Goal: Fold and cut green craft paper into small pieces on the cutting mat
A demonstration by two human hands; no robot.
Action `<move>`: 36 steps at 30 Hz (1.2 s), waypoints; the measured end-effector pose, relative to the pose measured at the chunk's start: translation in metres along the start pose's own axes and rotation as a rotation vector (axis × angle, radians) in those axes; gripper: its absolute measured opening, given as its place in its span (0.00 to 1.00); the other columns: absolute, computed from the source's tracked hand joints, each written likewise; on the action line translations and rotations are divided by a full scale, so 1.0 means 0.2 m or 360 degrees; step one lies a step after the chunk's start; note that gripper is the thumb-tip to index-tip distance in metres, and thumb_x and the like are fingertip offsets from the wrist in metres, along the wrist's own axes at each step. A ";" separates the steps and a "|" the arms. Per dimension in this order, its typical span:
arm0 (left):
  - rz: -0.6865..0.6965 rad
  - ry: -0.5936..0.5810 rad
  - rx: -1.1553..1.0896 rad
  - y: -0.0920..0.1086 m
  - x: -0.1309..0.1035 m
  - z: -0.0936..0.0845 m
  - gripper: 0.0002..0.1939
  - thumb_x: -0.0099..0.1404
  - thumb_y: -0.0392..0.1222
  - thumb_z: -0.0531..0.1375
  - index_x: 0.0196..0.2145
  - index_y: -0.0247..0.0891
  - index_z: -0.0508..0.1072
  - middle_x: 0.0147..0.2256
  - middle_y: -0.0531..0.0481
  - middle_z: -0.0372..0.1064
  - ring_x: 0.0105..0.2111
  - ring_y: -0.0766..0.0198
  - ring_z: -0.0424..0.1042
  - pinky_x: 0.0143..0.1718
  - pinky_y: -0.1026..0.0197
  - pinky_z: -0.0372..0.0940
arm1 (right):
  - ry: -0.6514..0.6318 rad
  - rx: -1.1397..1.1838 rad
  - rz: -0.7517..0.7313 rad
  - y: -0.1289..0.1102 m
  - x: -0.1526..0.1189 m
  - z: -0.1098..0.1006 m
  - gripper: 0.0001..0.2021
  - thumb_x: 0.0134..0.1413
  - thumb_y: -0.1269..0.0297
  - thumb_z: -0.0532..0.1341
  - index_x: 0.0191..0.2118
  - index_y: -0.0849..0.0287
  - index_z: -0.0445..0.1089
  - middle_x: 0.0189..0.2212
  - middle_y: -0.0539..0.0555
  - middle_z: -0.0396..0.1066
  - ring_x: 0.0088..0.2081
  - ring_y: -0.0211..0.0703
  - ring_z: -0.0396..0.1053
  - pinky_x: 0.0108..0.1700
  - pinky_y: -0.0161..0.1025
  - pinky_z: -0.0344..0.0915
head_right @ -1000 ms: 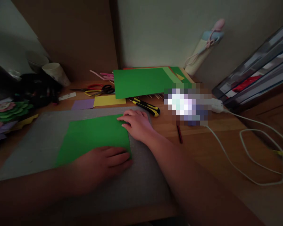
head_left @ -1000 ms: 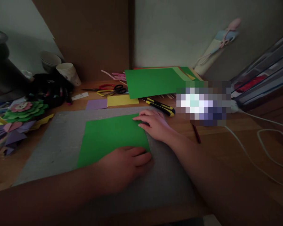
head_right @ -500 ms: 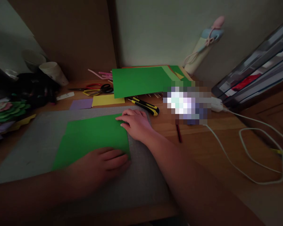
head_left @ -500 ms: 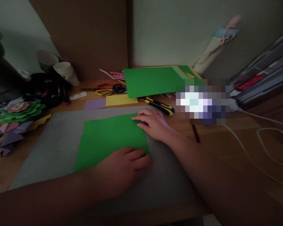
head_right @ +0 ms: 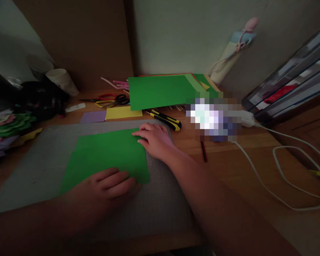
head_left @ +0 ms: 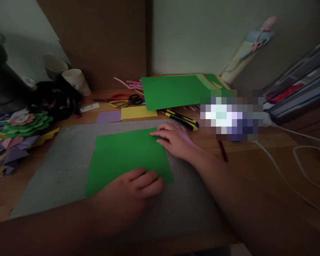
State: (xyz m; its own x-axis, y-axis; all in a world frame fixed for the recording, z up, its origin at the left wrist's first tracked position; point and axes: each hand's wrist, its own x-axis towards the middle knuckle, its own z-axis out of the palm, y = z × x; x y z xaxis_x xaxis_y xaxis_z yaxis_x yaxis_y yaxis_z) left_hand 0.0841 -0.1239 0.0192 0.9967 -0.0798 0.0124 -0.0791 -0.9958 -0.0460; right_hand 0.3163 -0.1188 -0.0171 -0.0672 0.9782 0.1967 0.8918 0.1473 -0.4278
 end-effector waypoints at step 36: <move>-0.0566 -0.0203 0.0080 0.07 -0.58 -0.13 0.19 0.59 0.41 0.59 0.49 0.46 0.70 0.41 0.55 0.70 0.43 0.59 0.63 0.54 0.57 0.53 | -0.0013 -0.0067 -0.0097 0.03 0.00 0.02 0.16 0.58 0.65 0.57 0.51 0.46 0.70 0.48 0.53 0.68 0.48 0.49 0.65 0.50 0.53 0.59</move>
State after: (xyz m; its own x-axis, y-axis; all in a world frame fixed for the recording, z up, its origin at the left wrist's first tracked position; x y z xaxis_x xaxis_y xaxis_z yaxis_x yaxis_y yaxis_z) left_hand -0.0327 -0.1293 0.0424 0.9559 0.2801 -0.0879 0.2702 -0.9565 -0.1101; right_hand 0.3202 -0.1178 -0.0245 -0.1252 0.9688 0.2138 0.9039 0.2002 -0.3781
